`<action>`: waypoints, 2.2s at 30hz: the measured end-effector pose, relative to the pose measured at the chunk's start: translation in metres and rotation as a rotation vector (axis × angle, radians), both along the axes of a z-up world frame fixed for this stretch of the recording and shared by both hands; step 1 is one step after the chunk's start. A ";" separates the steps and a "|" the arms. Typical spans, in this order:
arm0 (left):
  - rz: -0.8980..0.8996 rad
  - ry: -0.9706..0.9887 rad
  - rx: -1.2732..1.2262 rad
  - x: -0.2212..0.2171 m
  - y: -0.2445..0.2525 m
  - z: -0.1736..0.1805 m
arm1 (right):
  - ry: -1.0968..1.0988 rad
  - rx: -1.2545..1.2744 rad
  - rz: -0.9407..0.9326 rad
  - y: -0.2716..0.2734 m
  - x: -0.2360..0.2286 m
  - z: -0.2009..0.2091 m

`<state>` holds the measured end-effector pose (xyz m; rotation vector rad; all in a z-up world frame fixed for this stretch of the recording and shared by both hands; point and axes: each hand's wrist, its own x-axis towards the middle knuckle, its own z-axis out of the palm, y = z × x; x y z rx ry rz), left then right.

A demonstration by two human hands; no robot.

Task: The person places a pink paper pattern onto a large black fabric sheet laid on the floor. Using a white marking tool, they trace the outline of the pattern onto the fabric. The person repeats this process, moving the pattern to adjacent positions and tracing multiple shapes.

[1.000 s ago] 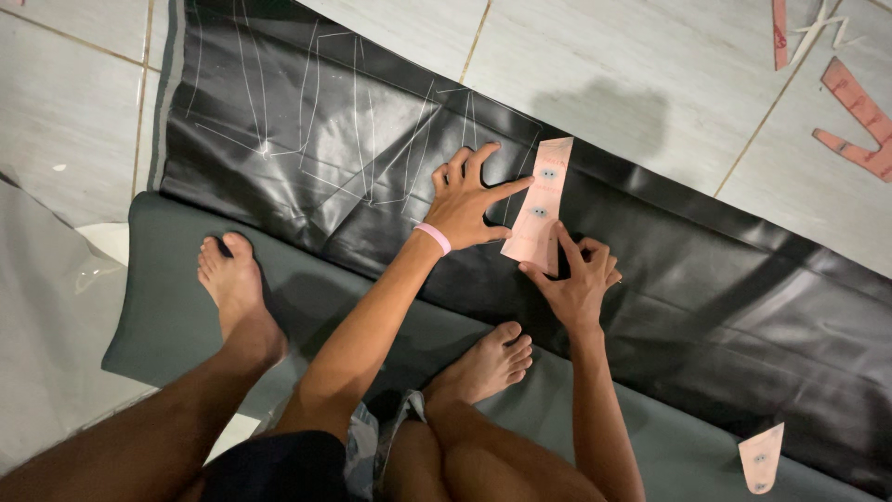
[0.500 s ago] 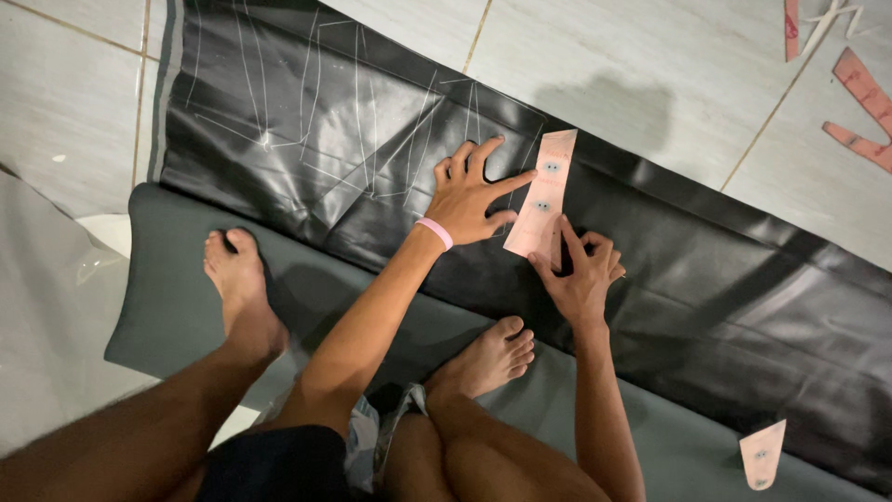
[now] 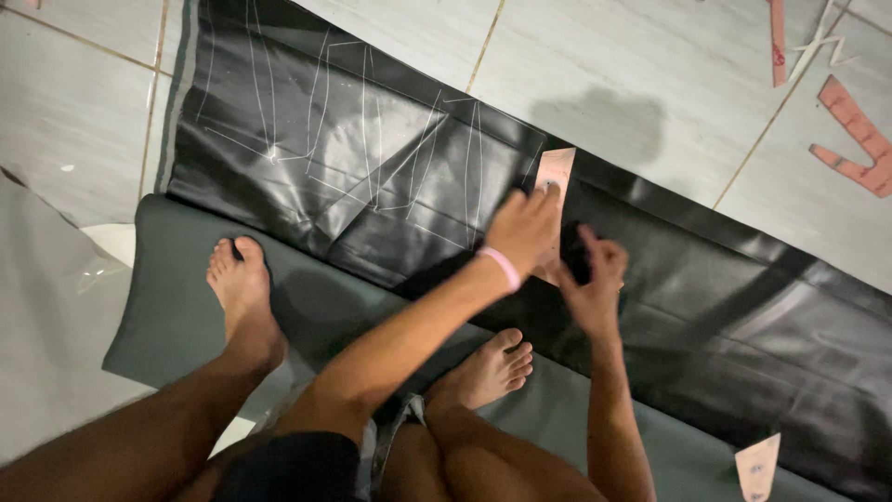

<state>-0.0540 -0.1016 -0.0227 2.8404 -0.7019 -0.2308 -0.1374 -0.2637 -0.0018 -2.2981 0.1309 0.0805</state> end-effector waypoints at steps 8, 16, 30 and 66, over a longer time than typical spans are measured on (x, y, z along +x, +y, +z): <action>-0.215 0.110 0.797 -0.036 -0.078 0.021 | -0.005 -0.018 0.523 0.002 0.089 0.062; -0.375 0.172 0.986 -0.059 -0.100 0.006 | 0.169 -0.301 1.070 0.054 0.108 0.072; -0.204 -0.047 0.876 -0.020 -0.064 0.049 | -0.117 -0.432 0.647 0.022 0.174 0.085; -0.146 0.147 -0.213 0.019 0.043 0.043 | -0.142 -0.175 0.228 0.038 -0.027 0.072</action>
